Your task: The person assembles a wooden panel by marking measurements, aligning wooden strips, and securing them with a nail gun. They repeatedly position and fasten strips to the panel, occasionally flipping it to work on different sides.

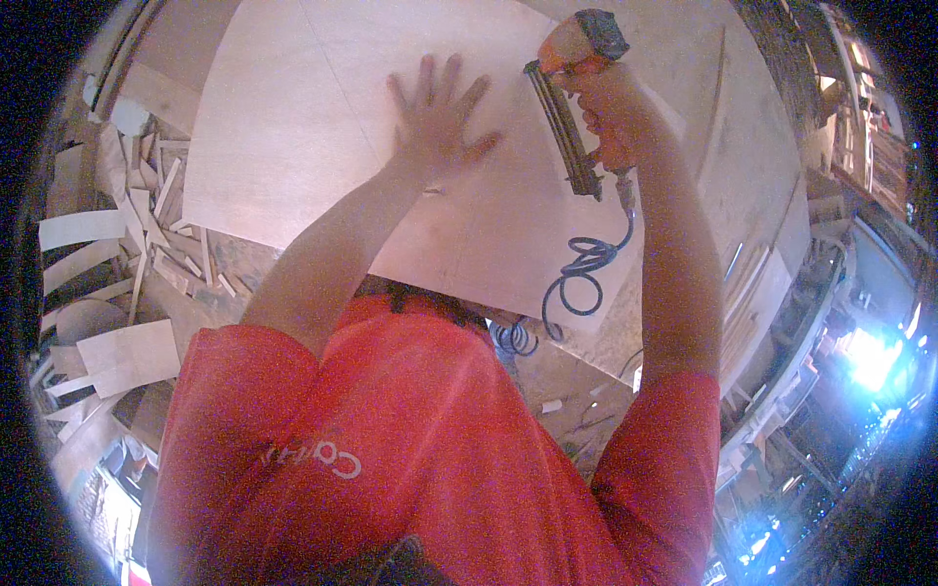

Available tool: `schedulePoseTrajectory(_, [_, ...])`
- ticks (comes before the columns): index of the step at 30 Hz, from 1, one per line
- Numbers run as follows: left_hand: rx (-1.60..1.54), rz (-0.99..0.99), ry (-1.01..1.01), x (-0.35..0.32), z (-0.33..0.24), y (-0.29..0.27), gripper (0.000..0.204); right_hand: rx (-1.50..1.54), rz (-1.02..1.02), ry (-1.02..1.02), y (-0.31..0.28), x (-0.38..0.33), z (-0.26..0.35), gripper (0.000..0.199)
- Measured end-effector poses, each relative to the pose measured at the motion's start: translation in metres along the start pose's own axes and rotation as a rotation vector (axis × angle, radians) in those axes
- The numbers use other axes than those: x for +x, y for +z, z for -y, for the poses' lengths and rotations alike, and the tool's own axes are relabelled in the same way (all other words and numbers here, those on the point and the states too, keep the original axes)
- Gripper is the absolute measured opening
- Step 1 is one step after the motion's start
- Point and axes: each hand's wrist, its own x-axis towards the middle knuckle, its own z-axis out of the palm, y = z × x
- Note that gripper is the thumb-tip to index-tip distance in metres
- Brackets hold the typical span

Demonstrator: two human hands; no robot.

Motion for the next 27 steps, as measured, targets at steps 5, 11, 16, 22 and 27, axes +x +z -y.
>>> schedulePoseTrajectory(5, [0.015,-0.016,0.009,0.001,0.001,0.006,0.086,-0.047,-0.007,0.022,0.004,-0.009,0.001,0.025])
schedulePoseTrajectory(11, [0.003,-0.042,0.023,-0.001,0.001,0.009,0.086,-0.110,-0.069,0.005,0.007,-0.005,-0.009,0.023])
schedulePoseTrajectory(16, [0.015,-0.017,0.013,0.003,0.000,0.001,0.085,-0.024,-0.062,-0.021,0.012,-0.014,-0.004,0.024])
schedulePoseTrajectory(22, [0.001,0.007,0.041,0.004,0.003,-0.008,0.084,0.186,-0.160,0.094,0.027,-0.043,-0.007,0.030])
schedulePoseTrajectory(27, [0.010,0.040,0.049,0.003,0.002,-0.009,0.088,0.174,-0.095,0.061,0.033,-0.099,-0.078,0.030])
